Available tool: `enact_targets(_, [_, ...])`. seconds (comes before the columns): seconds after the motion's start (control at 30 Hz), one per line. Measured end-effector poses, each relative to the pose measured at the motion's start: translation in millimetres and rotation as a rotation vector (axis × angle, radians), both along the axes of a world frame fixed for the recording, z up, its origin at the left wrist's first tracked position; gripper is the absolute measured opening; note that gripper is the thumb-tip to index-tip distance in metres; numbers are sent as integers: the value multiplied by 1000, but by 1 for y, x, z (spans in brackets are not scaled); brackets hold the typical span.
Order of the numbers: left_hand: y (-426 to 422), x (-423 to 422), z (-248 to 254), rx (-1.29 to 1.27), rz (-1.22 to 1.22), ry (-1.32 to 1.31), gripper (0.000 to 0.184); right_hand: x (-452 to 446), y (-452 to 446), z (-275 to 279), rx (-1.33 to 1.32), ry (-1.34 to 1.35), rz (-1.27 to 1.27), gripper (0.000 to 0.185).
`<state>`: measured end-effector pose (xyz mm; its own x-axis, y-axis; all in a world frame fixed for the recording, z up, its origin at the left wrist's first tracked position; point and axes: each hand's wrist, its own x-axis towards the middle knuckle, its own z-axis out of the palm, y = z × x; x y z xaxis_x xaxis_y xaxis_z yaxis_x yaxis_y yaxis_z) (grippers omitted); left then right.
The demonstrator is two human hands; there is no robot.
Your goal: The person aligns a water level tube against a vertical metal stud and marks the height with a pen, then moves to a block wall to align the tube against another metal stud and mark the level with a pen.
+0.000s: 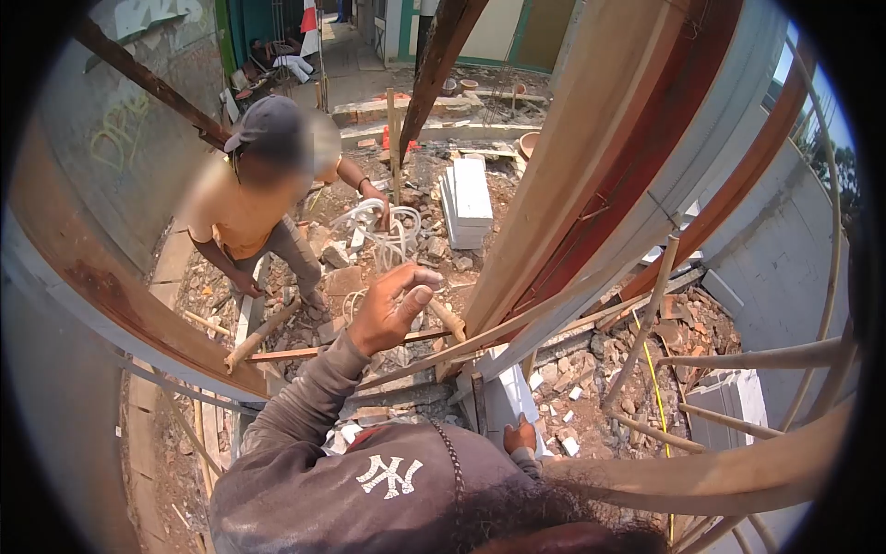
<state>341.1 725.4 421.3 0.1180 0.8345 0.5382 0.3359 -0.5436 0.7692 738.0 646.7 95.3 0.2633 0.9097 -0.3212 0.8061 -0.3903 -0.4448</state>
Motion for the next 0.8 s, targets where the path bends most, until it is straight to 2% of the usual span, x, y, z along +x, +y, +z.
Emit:
enact_targets(0.03, [9,0,-2,-7,-38,-39,59,-2,-1,1,-23,-8,-6,71])
enact_targets(0.07, [16,2,-2,21,-76,-135,50,-4,0,4,-47,-16,-13,72])
enact_targets(0.27, [48,1,6,92,-242,-192,46,-16,6,21,-200,-104,-14,75])
enact_targets(0.33, [64,-1,4,146,-238,-104,45,-11,6,12,-191,-104,-25,74])
enact_targets(0.47, [96,5,16,167,-315,-201,41,-1,8,20,-203,-115,23,77])
enact_targets(0.67, [142,23,45,225,-343,-359,37,9,5,40,-164,-195,-4,69])
enact_targets(0.73, [154,29,55,230,-332,-437,37,15,4,53,-239,-142,-68,65])
enact_targets(0.8, [169,36,66,227,-346,-464,38,15,-4,73,-176,-111,-114,63])
